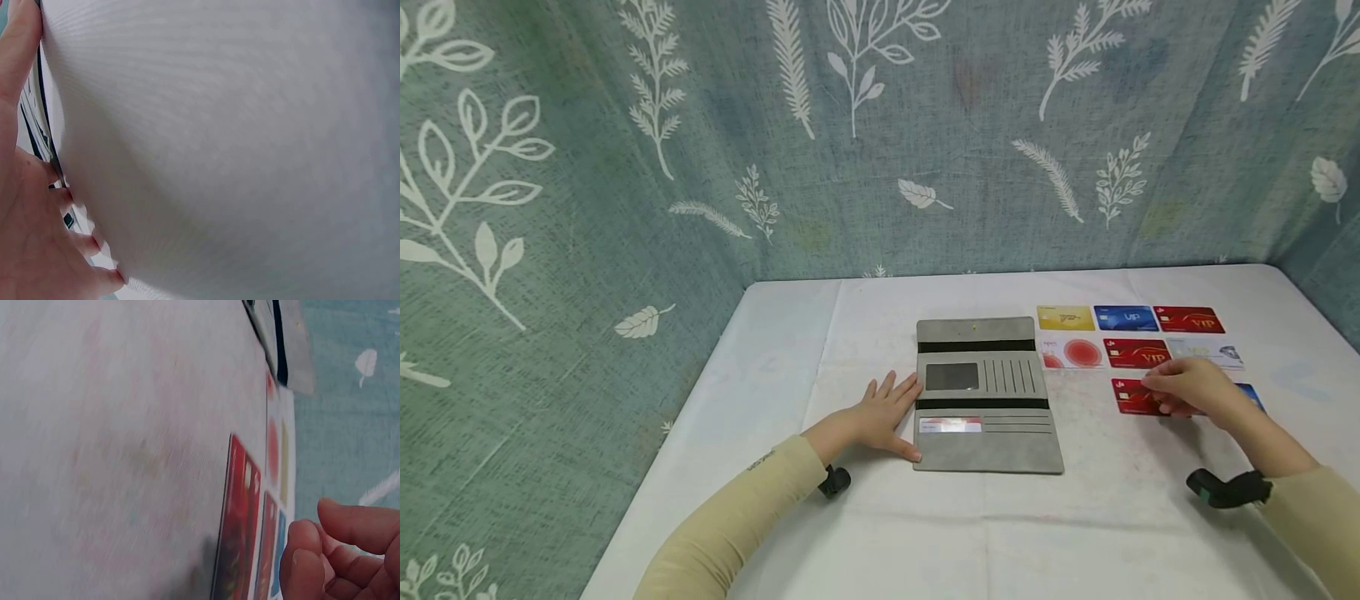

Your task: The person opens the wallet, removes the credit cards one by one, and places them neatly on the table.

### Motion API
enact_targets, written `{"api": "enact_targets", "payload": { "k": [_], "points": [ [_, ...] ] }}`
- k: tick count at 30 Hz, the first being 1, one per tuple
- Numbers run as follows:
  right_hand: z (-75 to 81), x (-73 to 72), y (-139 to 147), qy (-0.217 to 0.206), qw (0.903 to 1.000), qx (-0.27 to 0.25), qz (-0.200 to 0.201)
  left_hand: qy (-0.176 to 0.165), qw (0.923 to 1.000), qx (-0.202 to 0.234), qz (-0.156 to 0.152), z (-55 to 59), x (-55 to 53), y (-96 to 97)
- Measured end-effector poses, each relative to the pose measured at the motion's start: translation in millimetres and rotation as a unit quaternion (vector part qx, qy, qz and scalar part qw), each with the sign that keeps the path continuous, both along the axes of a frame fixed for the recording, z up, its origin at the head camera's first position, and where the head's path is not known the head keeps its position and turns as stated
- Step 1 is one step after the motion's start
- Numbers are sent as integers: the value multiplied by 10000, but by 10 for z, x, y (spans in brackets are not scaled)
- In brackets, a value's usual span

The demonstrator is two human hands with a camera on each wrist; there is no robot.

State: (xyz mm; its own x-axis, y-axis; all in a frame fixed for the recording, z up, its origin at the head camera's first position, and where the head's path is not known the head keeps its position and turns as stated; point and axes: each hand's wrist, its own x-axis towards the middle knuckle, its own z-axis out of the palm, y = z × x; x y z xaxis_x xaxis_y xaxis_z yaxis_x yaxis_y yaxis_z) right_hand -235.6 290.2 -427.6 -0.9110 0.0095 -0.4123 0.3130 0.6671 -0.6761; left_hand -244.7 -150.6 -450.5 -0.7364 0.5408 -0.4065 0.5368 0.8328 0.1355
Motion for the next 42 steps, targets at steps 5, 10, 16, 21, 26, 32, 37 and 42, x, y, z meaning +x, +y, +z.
{"api": "enact_targets", "payload": {
  "k": [5, 10, 16, 21, 26, 32, 37, 42],
  "points": [
    [31, -2, -175, 19, 9995, -261, 176, -9, 10000, 0, -6, 10, 2, 1],
    [47, 14, -363, 82, 9984, -423, 365, -57, 10000, 40, 0, 42, 10, 15],
    [72, 71, -608, 186, 9954, -584, 732, -70, 10000, 49, -11, 44, 8, 15],
    [58, 124, -858, 75, 9936, -731, 863, -96, 9999, 48, -36, 47, 4, 12],
    [13, 130, -1094, 60, 9902, -917, 1051, -102, 9999, 29, -44, 42, 3, 2],
    [-37, 110, -1325, 139, 9850, -1024, 1383, -114, 9999, -4, -13, 45, 6, -2],
    [-76, 103, -1523, 176, 9814, -1033, 1612, -136, 9999, -3, 13, 55, 10, 4],
    [-103, 113, -1725, 316, 9771, -971, 1867, -142, 9999, -8, 20, 55, 14, 12]
  ]
}}
